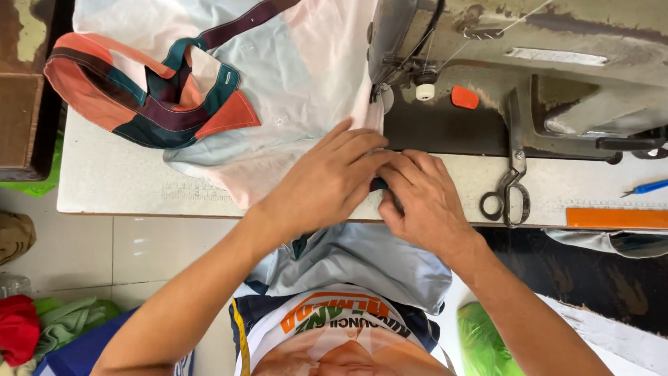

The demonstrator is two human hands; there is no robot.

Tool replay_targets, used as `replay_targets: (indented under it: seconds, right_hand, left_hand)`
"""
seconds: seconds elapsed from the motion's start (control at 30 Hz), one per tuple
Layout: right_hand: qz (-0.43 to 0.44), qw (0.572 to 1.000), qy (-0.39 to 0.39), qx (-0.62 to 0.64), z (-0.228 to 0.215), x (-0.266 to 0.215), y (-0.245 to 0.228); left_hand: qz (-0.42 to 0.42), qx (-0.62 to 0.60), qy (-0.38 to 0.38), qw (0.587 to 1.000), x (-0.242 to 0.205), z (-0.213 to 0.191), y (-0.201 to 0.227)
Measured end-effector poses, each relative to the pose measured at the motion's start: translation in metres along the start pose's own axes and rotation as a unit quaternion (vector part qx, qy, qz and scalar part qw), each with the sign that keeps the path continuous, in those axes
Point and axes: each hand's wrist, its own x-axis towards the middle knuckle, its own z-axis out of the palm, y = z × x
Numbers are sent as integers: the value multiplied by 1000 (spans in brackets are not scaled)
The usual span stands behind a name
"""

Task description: The person is measuring and cutting pieces of patterned fabric on a sewing table next to an industrial sewing machine.

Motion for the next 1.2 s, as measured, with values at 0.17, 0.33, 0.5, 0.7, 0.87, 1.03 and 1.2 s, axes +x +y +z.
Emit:
replay_targets:
  seconds: [0.17,0.33,0.5,0.7,0.87,1.03,1.2]
  right_hand:
    - [-1,999,21,44,11,0,19]
    - [-13,999,-24,46,1,7,19]
    - [0,998,-65,9,1,3,21]
    - [6,997,-79,0,5,7,24]
    - [-9,996,-82,-20,7,9,27]
    - [-20,991,-115,-67,-4,24,26]
    - [-4,991,-113,-70,-1,32,28]
  left_hand:
    - [63,63,8,996,-4,34,-57]
    - [50,87,-5,995,-5,26,-48]
    - [26,71,-12,997,-6,19,-45]
    - [14,48,-18,999,-5,18,-53]
    - [19,31,-30,999,0,15,-59]
    - [35,6,-57,998,7,6,-66]
    - [49,5,-53,997,14,2,-77]
